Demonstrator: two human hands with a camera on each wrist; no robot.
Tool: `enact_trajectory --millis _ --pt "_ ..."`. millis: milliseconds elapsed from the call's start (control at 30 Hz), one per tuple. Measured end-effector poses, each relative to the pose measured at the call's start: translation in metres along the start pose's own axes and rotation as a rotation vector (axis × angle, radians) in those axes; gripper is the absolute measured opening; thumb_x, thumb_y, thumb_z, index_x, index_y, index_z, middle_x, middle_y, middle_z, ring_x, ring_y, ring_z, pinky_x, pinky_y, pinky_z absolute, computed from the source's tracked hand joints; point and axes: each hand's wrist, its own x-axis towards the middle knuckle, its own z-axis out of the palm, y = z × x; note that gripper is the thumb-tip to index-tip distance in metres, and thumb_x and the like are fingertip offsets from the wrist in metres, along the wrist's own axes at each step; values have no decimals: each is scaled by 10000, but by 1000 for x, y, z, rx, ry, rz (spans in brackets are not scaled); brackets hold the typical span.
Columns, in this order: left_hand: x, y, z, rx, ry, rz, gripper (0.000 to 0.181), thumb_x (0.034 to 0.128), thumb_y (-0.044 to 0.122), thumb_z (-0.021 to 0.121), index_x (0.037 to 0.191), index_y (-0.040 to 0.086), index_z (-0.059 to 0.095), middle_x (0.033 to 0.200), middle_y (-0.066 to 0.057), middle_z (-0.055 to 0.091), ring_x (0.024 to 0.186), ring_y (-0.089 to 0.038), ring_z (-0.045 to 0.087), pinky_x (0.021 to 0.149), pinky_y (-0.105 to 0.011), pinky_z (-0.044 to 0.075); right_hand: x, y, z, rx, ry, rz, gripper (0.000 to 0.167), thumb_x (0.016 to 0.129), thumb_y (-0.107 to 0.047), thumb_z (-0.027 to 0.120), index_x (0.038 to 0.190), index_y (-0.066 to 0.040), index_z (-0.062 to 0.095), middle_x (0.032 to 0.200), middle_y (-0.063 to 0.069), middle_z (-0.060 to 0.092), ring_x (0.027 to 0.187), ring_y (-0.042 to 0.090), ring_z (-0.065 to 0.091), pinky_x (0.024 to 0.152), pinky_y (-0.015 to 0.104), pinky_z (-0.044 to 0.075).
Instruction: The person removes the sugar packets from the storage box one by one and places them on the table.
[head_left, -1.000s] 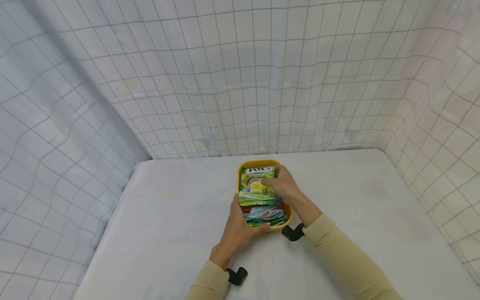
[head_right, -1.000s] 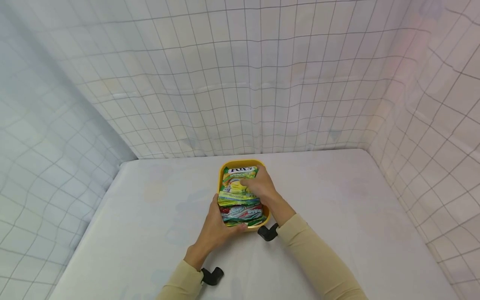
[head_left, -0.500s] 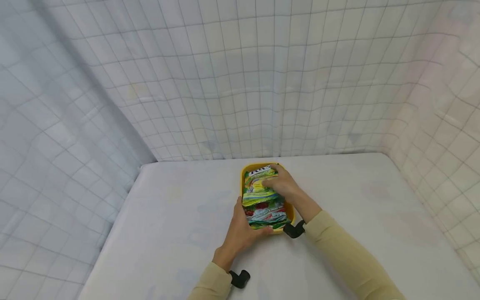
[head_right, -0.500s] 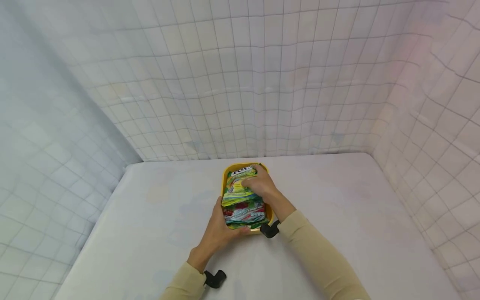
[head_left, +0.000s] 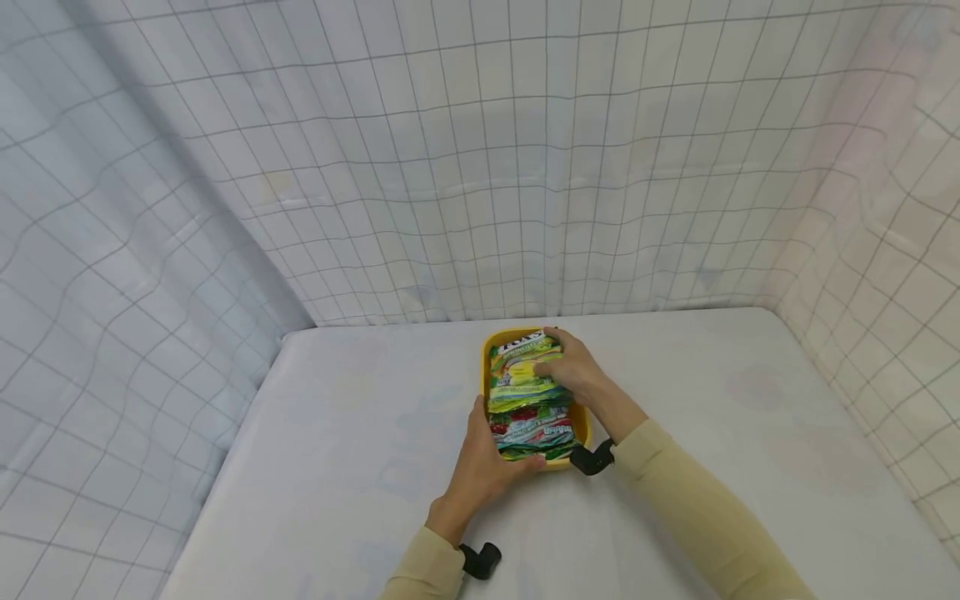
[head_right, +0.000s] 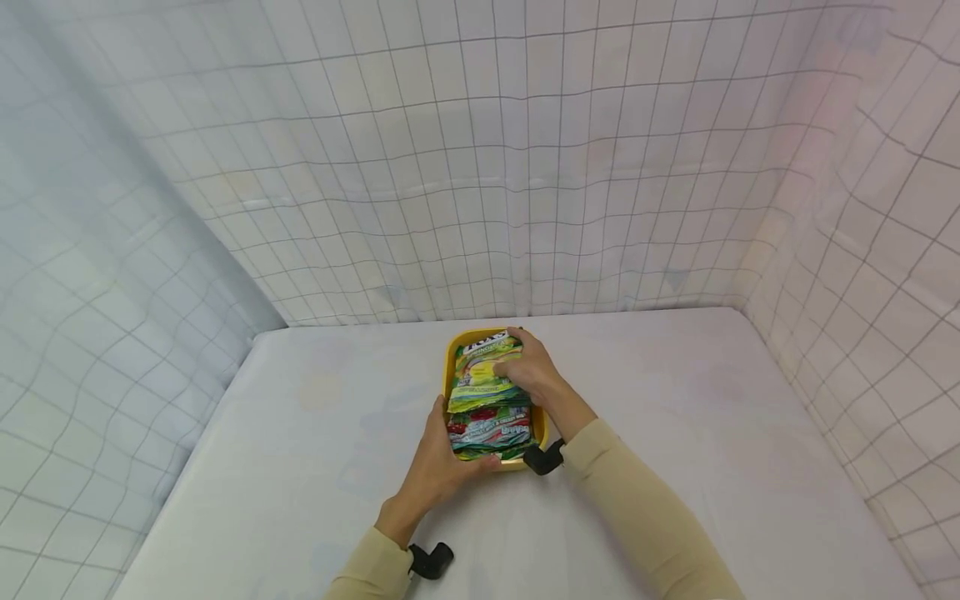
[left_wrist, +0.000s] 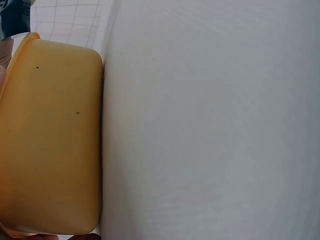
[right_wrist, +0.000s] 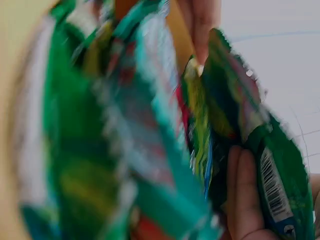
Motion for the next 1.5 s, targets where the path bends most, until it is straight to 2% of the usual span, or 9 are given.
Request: enact_trajectory --millis 233,333,467,700,1000,1500 --pt "0 -2 1 -11 -2 15 1285 728 471 919 1626 119 70 1538 -119 323 1351 -265 422 1118 -511 371 -4 3 -8 42 2 -2 780 941 -46 691 1608 -193 314 1587 186 315 1140 366 556 865 444 520" --pt "1 -3 1 -17 -5 11 1275 729 482 915 1629 150 74 1534 -97 326 1354 -249 416 1124 -506 361 -6 4 -13 74 8 -4 765 953 -47 687 1606 -212 323 1576 185 337 1113 357 578 856 437 523" --pt "2 -3 1 -22 -6 2 1276 723 490 917 1627 158 80 1521 -83 338 1353 -236 419 1134 -492 354 -8 4 -19 172 -5 -30 780 957 -9 670 1613 -221 306 1502 203 423 1029 333 630 807 404 555" --pt "1 -1 0 -5 -8 -41 1305 713 509 916 1631 146 62 1551 -98 314 1389 -262 392 1151 -507 332 -10 5 -29 277 -7 -27 805 957 19 667 1619 -252 295 1503 209 437 1087 340 645 824 386 587" --pt "1 -2 0 -3 -12 -42 1306 713 500 920 1631 143 62 1551 -100 315 1402 -268 384 1151 -508 332 -16 5 -43 314 -32 -36 798 972 23 640 1621 -276 283 1418 267 493 940 286 700 792 360 595" --pt "1 -1 0 0 -10 -67 1308 703 499 926 1631 150 73 1539 -91 326 1383 -261 391 1152 -499 333 -17 20 -73 372 2 -59 796 998 55 572 1626 -311 247 1425 237 484 1043 276 669 849 326 575"
